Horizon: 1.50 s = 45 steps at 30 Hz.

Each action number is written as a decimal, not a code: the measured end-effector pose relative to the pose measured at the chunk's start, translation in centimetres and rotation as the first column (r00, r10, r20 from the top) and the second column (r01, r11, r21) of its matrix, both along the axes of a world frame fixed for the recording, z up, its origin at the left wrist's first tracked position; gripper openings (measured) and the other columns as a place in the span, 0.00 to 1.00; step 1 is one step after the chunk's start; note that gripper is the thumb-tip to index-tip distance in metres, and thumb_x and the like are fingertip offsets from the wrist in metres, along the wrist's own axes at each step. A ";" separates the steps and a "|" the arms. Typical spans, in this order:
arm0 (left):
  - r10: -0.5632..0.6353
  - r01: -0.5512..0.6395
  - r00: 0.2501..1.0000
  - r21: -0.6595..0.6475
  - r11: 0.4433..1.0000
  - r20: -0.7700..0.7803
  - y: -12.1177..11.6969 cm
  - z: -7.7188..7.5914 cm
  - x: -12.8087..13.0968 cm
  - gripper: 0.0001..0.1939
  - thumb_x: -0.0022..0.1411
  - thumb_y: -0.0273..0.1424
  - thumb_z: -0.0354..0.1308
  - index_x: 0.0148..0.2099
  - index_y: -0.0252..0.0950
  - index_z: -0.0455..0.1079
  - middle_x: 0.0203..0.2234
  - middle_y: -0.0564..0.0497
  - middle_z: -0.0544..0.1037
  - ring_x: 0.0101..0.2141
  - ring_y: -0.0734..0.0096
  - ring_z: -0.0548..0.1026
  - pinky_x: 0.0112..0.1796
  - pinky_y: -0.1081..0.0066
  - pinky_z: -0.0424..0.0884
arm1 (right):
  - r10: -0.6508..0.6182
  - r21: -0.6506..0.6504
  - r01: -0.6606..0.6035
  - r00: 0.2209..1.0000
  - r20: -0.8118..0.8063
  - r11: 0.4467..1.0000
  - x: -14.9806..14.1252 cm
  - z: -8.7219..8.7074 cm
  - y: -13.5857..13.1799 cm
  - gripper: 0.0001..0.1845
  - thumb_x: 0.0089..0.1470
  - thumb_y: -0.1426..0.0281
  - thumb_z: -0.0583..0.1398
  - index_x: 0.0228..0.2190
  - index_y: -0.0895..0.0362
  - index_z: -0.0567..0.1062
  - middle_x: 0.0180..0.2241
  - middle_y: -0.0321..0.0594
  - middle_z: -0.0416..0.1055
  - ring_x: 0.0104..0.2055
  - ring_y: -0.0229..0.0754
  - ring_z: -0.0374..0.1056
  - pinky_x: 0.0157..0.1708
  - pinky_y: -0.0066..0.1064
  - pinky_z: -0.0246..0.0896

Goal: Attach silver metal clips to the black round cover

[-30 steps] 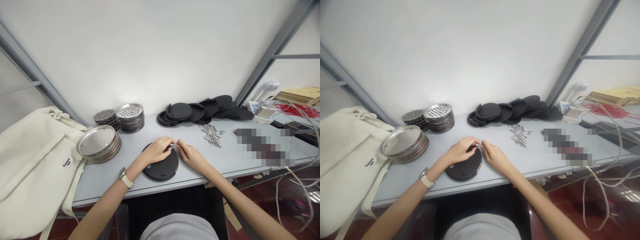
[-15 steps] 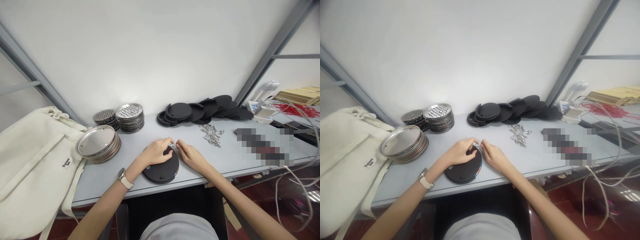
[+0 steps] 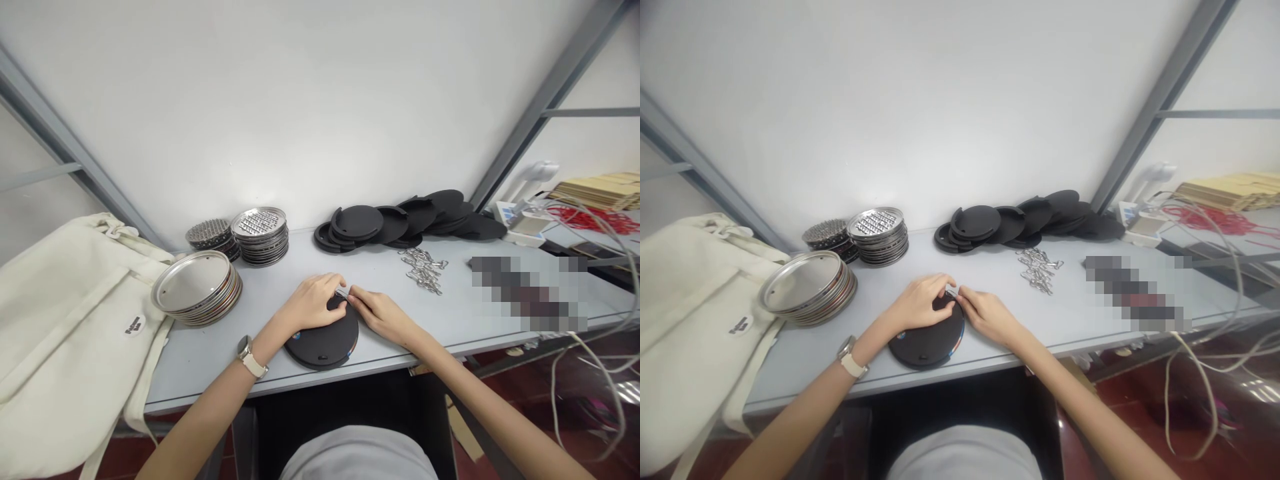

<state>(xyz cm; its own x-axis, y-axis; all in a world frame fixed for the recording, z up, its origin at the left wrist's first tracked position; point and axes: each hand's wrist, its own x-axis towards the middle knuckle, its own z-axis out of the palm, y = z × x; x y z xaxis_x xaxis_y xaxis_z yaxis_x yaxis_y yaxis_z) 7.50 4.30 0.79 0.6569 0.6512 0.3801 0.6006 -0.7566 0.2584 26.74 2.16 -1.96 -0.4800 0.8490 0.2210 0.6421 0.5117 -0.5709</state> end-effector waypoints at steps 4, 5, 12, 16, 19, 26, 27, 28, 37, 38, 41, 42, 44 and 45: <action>0.043 -0.041 0.998 0.052 0.998 -0.044 0.0 0.0 0.0 0.07 0.57 0.32 0.54 0.37 0.37 0.63 0.32 0.51 0.69 0.33 0.68 0.69 0.35 0.69 0.65 | -0.008 -0.017 0.008 1.000 0.005 1.000 0.0 0.0 0.0 0.14 0.64 0.63 0.43 0.30 0.53 0.60 0.22 0.33 0.61 0.23 0.38 0.59 0.28 0.27 0.52; 0.053 -0.050 0.997 0.056 0.997 -0.050 0.0 0.0 0.0 0.06 0.57 0.33 0.54 0.37 0.37 0.63 0.31 0.52 0.69 0.33 0.68 0.69 0.35 0.69 0.65 | -0.013 -0.017 0.013 1.000 0.007 1.000 0.0 0.0 0.0 0.14 0.64 0.63 0.43 0.29 0.53 0.60 0.22 0.32 0.61 0.23 0.38 0.59 0.27 0.27 0.51; 0.053 -0.051 0.997 0.046 0.998 -0.056 0.1 -0.1 0.0 0.07 0.57 0.34 0.54 0.33 0.37 0.61 0.30 0.52 0.67 0.30 0.70 0.67 0.32 0.69 0.63 | -0.022 0.003 0.022 0.999 0.030 1.000 -0.1 -0.1 0.0 0.15 0.64 0.65 0.43 0.27 0.54 0.58 0.21 0.32 0.59 0.23 0.37 0.58 0.28 0.27 0.50; 0.040 -0.039 0.998 0.025 0.999 -0.038 0.2 -0.1 -0.1 0.06 0.57 0.34 0.54 0.34 0.37 0.61 0.30 0.52 0.67 0.31 0.70 0.67 0.32 0.70 0.63 | -0.019 0.009 0.018 0.999 0.037 1.000 0.0 -0.1 0.0 0.15 0.64 0.65 0.43 0.27 0.54 0.58 0.22 0.32 0.60 0.23 0.37 0.59 0.28 0.27 0.50; 0.030 -0.030 0.999 0.013 0.999 -0.029 0.2 -0.1 -0.1 0.06 0.57 0.33 0.54 0.34 0.37 0.61 0.30 0.53 0.67 0.31 0.70 0.67 0.32 0.70 0.62 | -0.025 0.021 0.024 0.999 0.041 0.999 -0.1 -0.2 0.1 0.14 0.64 0.65 0.43 0.27 0.54 0.58 0.21 0.32 0.60 0.23 0.37 0.58 0.27 0.27 0.50; 0.016 -0.016 1.000 -0.020 1.000 0.002 0.3 -0.1 -0.2 0.06 0.58 0.33 0.54 0.33 0.37 0.60 0.30 0.53 0.67 0.30 0.71 0.66 0.32 0.71 0.62 | -0.031 0.044 0.029 0.998 0.050 0.999 -0.1 -0.4 0.1 0.13 0.63 0.65 0.44 0.28 0.54 0.61 0.21 0.33 0.62 0.22 0.37 0.59 0.26 0.26 0.49; 0.015 -0.015 1.000 -0.024 1.000 0.004 0.3 -0.1 -0.2 0.06 0.58 0.33 0.54 0.33 0.37 0.60 0.30 0.53 0.66 0.30 0.72 0.66 0.32 0.71 0.62 | -0.032 0.047 0.029 0.998 0.051 0.998 -0.1 -0.4 0.1 0.13 0.63 0.65 0.44 0.29 0.54 0.61 0.21 0.33 0.62 0.22 0.37 0.59 0.26 0.26 0.49; 0.014 -0.014 1.000 -0.026 1.000 0.007 0.3 -0.1 -0.2 0.06 0.58 0.33 0.54 0.33 0.37 0.60 0.30 0.53 0.66 0.30 0.72 0.66 0.32 0.71 0.62 | -0.032 0.049 0.029 0.998 0.051 0.998 -0.1 -0.4 0.1 0.13 0.63 0.65 0.44 0.29 0.54 0.61 0.21 0.32 0.62 0.22 0.37 0.59 0.26 0.26 0.49; 0.014 -0.014 1.000 -0.024 1.000 0.006 0.4 -0.2 -0.2 0.07 0.57 0.33 0.54 0.32 0.37 0.59 0.29 0.54 0.66 0.29 0.72 0.66 0.31 0.71 0.62 | -0.033 0.054 0.030 0.998 0.046 0.998 -0.1 -0.4 0.2 0.12 0.63 0.66 0.45 0.29 0.53 0.61 0.21 0.33 0.62 0.22 0.37 0.59 0.25 0.26 0.49; 0.015 -0.015 1.000 -0.023 1.000 0.005 0.4 -0.2 -0.2 0.07 0.57 0.33 0.54 0.32 0.37 0.59 0.29 0.54 0.66 0.29 0.72 0.66 0.31 0.71 0.62 | -0.034 0.055 0.031 0.998 0.046 0.998 -0.1 -0.4 0.2 0.11 0.63 0.66 0.45 0.29 0.53 0.61 0.21 0.33 0.62 0.22 0.37 0.59 0.26 0.26 0.49; 0.016 -0.016 1.000 -0.017 1.000 0.003 0.4 -0.2 -0.2 0.07 0.57 0.33 0.54 0.31 0.37 0.59 0.29 0.54 0.66 0.29 0.72 0.65 0.31 0.71 0.62 | -0.035 0.055 0.032 0.998 0.047 0.998 -0.1 -0.4 0.2 0.11 0.63 0.66 0.45 0.30 0.53 0.61 0.21 0.33 0.62 0.22 0.38 0.60 0.26 0.26 0.50; 0.016 -0.016 1.000 -0.015 1.000 0.003 0.4 -0.2 -0.2 0.07 0.57 0.33 0.54 0.31 0.37 0.59 0.29 0.54 0.66 0.29 0.72 0.65 0.31 0.71 0.61 | -0.034 0.055 0.031 0.998 0.049 0.998 -0.1 -0.5 0.2 0.11 0.63 0.66 0.45 0.30 0.53 0.61 0.22 0.33 0.62 0.22 0.38 0.60 0.26 0.26 0.50; 0.017 -0.017 1.000 -0.015 1.000 0.006 0.4 -0.2 -0.2 0.07 0.57 0.32 0.54 0.31 0.37 0.59 0.29 0.54 0.66 0.29 0.72 0.65 0.31 0.71 0.61 | -0.031 0.052 0.029 0.998 0.052 0.998 -0.1 -0.5 0.2 0.11 0.63 0.66 0.45 0.30 0.53 0.61 0.22 0.33 0.62 0.22 0.37 0.60 0.26 0.26 0.50; 0.017 -0.016 1.000 -0.018 1.000 0.008 0.3 -0.2 -0.2 0.07 0.57 0.32 0.54 0.31 0.37 0.60 0.29 0.54 0.66 0.29 0.72 0.65 0.31 0.71 0.61 | -0.031 0.052 0.028 0.998 0.055 0.998 -0.1 -0.5 0.2 0.11 0.63 0.66 0.45 0.30 0.53 0.61 0.22 0.33 0.62 0.22 0.37 0.60 0.26 0.26 0.50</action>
